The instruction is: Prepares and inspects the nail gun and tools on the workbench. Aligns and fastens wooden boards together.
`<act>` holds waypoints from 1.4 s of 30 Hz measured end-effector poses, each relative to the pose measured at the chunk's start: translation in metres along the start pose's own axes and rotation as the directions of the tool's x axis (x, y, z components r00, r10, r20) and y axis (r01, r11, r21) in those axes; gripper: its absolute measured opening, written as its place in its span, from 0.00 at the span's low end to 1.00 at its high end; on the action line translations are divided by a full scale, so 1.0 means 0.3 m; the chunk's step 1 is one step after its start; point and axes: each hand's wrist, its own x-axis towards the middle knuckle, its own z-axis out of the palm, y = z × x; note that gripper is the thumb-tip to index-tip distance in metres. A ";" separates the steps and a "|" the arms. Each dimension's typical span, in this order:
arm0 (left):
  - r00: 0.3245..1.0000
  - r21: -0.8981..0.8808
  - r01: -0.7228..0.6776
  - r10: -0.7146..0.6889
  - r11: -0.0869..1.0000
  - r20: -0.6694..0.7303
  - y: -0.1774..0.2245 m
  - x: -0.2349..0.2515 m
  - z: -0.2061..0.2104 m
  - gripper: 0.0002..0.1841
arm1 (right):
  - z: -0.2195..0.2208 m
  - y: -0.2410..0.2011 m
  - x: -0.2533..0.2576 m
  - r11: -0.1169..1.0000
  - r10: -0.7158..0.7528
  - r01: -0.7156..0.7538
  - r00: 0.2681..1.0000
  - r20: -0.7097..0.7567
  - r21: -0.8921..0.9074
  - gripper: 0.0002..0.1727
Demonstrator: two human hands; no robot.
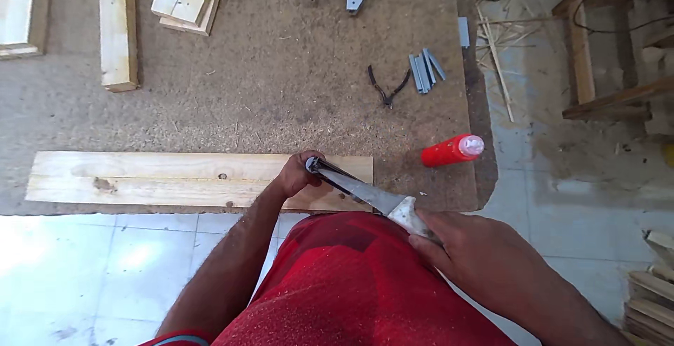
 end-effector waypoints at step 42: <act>1.000 -0.202 -0.006 0.005 0.979 -0.009 -0.019 0.021 -0.018 0.31 | 0.245 -0.061 0.060 0.995 0.041 -0.015 0.965 -0.259 0.101 0.31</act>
